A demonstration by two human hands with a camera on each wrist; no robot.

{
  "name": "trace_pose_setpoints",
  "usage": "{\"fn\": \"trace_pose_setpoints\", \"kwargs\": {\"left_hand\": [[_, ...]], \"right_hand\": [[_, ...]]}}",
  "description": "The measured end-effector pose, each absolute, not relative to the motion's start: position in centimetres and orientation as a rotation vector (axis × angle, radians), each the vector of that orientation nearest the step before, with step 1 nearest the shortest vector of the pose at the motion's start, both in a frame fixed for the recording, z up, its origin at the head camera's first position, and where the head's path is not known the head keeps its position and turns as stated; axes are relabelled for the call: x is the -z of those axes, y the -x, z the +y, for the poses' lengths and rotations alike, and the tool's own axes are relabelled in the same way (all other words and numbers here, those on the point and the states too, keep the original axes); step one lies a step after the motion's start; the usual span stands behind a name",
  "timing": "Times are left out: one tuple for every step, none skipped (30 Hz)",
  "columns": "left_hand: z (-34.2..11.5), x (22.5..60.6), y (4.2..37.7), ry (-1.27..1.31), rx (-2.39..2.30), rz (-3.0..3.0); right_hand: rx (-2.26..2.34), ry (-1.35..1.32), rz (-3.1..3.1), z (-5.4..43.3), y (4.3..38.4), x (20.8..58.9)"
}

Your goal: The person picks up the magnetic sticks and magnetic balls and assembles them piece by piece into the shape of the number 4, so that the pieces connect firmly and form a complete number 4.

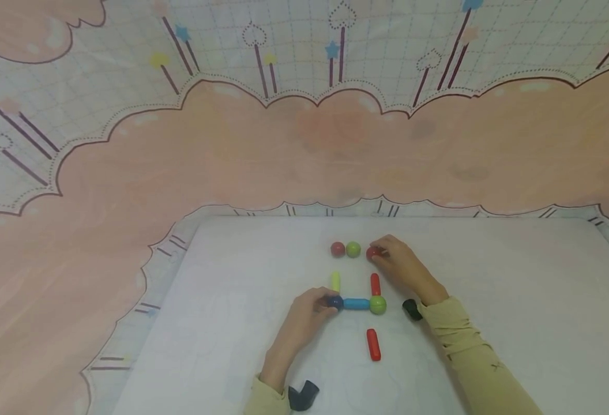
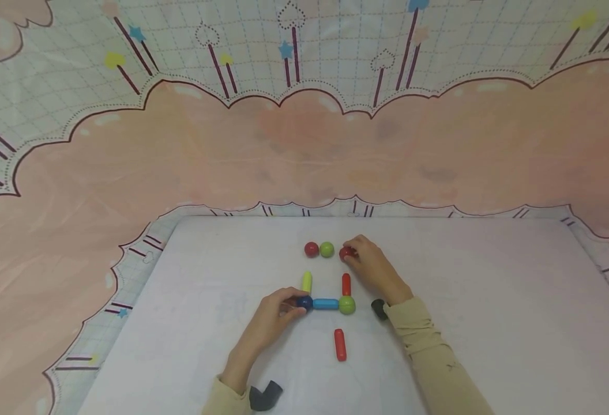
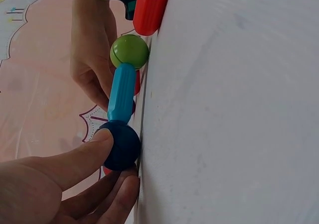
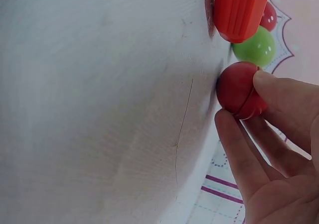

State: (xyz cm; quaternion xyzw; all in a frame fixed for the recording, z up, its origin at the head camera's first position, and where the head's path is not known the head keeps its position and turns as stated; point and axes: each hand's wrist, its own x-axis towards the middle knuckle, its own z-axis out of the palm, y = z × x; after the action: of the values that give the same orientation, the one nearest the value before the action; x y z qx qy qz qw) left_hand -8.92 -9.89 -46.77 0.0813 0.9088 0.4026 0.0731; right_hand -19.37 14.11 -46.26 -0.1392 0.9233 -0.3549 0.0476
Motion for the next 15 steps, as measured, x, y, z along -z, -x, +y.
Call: {"fn": "trace_pose_setpoints", "kwargs": {"left_hand": [[-9.89,46.75,8.92,-0.247,-1.211,2.730],[-9.88,46.73,8.92,-0.249,-1.213,2.730],[-9.88,46.72,8.92,-0.251,-1.213,2.731],[-9.88,46.71,8.93,-0.255,-1.216,2.731],[-9.88,46.72,8.94,-0.258,-1.216,2.732],[-9.88,46.73,8.96,-0.260,-1.218,2.732],[-9.89,46.74,8.97,-0.264,-1.217,2.733],[-9.89,46.76,8.97,-0.267,-1.218,2.734],[-9.90,46.78,8.98,-0.271,-1.220,2.734],[-9.91,46.81,8.98,-0.274,-1.220,2.734],[-9.91,46.82,8.98,-0.277,-1.220,2.735],[-9.92,46.82,8.98,-0.280,-1.220,2.735],[-9.93,46.82,8.97,-0.281,-1.220,2.735],[-9.94,46.81,8.97,-0.281,-1.221,2.734],[-9.96,46.81,8.97,-0.281,-1.224,2.732]], "right_hand": [[1.080,0.424,2.818,14.13,19.36,46.27],[1.079,0.422,2.819,14.14,19.35,46.28],[1.077,0.422,2.820,14.16,19.34,46.29],[1.077,0.420,2.820,14.18,19.33,46.30],[1.074,0.420,2.820,14.20,19.32,46.31],[1.076,0.420,2.820,14.20,19.32,46.30],[1.077,0.423,2.819,14.22,19.31,46.29],[1.077,0.424,2.818,14.24,19.30,46.29],[1.076,0.426,2.818,14.25,19.30,46.28],[1.074,0.425,2.818,14.27,19.29,46.25],[1.075,0.430,2.817,14.27,19.27,46.20],[1.077,0.436,2.815,14.25,19.25,46.14],[1.077,0.440,2.814,14.24,19.23,46.10],[1.079,0.442,2.813,14.20,19.23,46.05],[1.080,0.447,2.811,14.14,19.20,45.95]]}}
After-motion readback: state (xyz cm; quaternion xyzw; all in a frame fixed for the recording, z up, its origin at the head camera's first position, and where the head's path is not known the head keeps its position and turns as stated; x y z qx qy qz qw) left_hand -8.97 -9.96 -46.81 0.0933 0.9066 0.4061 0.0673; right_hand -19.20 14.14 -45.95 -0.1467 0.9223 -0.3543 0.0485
